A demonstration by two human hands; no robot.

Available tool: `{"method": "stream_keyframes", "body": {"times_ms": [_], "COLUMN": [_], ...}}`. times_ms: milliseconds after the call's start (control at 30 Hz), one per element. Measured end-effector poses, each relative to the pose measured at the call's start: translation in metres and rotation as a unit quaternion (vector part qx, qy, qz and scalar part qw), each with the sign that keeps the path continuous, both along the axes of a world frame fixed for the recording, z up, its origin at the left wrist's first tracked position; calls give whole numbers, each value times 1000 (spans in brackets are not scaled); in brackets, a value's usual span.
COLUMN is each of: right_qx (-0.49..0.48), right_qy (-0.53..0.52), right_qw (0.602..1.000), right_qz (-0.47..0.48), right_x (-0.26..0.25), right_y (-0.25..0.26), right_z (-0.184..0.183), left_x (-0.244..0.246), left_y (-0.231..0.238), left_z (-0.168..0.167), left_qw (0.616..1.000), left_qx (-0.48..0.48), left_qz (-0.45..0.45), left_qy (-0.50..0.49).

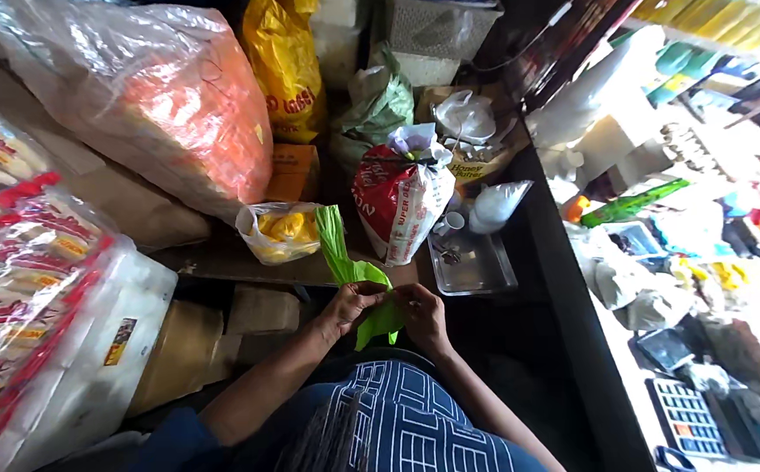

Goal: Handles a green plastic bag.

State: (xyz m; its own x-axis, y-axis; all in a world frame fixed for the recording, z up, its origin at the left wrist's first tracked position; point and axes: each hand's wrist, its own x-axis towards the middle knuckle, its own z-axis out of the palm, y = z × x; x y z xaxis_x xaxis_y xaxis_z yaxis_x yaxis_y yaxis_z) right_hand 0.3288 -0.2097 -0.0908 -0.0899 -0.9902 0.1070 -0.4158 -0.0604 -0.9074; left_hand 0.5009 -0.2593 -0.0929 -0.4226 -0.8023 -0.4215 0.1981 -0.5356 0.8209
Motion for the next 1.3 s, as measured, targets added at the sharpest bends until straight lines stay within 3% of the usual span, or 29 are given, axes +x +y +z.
{"method": "stream_keyframes", "body": {"times_ms": [233, 333, 467, 500, 567, 667, 733, 800, 867, 933, 1100, 1167, 1233, 1300], "right_qx": [-27, 28, 150, 152, 127, 71, 41, 0, -43, -73, -78, -73, -17, 34], "right_qy": [-16, -165, -480, -515, -534, -504, -438, -329, -234, -175, -138, -4, 188, 280], "right_qw": [996, 977, 833, 808, 796, 813, 854, 910, 949, 971, 987, 997, 981, 952], "right_qz": [-80, -129, -231, -241, -257, -282, -278, -251, -207, -144, 30, 16, -53, -115], "right_x": [-6, -5, -6, -10, -20, -30, -32, -34, -36, -33, -35, -51, -68, -87], "right_y": [0, -1, -9, -10, -13, -15, -14, -13, -15, -17, -13, -9, -6, -10], "right_z": [-1, 0, 14, 15, 17, 17, 14, 8, 12, 23, 65, 74, 79, 71], "left_x": [0, 2, 9, 12, 20, 34, 41, 43, 32, 2, -21, -13, -8, -8], "left_y": [-2, -8, -15, -16, -20, -25, -27, -20, -10, 0, -40, -53, -54, -48], "left_z": [1, 3, 5, 4, -1, -6, -13, -20, -3, 24, 46, 51, 55, 70], "left_qw": [996, 971, 941, 941, 940, 926, 944, 964, 872, 797, 784, 800, 892, 985], "left_qx": [70, 166, 202, 200, 212, 245, 179, -76, -374, -500, -414, -402, -337, -143], "left_qz": [47, 133, 213, 218, 234, 274, 275, 193, 104, 30, -202, -208, -110, -5], "left_qy": [22, 110, 168, 161, 132, 82, -3, -168, -298, -338, -416, -394, -280, -92]}}
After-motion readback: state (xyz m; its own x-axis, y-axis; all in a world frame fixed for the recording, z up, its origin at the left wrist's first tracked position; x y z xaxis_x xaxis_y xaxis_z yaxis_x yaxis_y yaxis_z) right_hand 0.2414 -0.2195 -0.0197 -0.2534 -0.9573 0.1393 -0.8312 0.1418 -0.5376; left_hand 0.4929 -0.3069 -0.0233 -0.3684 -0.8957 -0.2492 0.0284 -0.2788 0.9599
